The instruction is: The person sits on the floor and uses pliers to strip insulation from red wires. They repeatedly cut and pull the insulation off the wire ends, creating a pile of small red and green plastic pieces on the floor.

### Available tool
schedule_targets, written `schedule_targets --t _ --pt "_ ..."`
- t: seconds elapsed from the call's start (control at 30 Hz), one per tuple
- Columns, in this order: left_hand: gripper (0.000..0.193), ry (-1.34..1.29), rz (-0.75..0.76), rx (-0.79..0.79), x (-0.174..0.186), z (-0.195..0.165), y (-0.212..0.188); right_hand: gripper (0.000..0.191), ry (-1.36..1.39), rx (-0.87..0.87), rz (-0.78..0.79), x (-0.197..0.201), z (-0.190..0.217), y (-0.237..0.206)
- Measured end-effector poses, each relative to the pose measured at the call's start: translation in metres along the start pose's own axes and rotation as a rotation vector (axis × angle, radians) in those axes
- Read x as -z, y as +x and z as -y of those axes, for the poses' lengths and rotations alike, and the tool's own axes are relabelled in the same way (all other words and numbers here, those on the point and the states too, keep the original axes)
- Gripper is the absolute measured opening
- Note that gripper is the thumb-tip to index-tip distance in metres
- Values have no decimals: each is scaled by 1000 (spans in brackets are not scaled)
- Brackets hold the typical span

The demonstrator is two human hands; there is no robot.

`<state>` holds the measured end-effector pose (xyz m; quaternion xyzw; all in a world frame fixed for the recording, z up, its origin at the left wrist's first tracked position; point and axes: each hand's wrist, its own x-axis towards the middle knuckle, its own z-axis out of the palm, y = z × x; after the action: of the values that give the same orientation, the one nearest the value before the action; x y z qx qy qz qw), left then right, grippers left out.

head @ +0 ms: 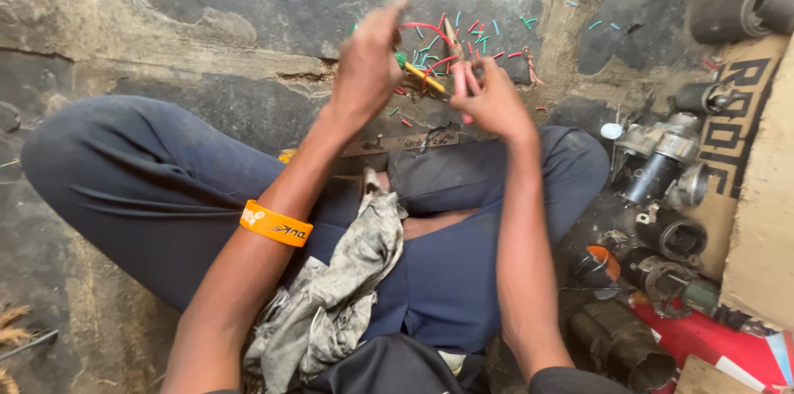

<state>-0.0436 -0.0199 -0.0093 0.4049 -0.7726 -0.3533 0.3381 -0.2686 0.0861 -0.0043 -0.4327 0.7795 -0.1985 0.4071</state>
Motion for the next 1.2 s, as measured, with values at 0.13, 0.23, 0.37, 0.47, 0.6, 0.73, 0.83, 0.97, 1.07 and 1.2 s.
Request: schedule_targets --t 0.13,0.23,0.37,0.47,0.6,0.73,0.83,0.97,1.07,1.2 --pt "35 3 -132 -13 21 -8 10 44 50 -124 16 8 -21 8" --pt "16 -32 -88 47 31 -20 14 47 284 -209 82 14 -31 9" --pt "21 -114 -101 181 40 -34 16 26 414 -112 19 35 -25 -5" --pt "20 -156 -127 277 43 -40 17 29 555 32 -10 46 -4 -15" --pt "19 -229 -180 274 42 -43 17 30 798 146 265 30 31 -27" --pt "19 -226 -199 242 38 -43 15 32 752 118 419 -3 53 -31" --pt "20 -242 -161 236 36 -45 12 26 719 197 419 -15 55 -30" --pt "20 -214 -177 225 35 -45 12 28 680 172 417 -13 48 -28" --pt "20 -225 -219 222 35 -45 13 25 650 148 435 -8 46 -29" --pt "21 -303 -106 282 34 -42 12 26 625 202 390 -12 51 -29"
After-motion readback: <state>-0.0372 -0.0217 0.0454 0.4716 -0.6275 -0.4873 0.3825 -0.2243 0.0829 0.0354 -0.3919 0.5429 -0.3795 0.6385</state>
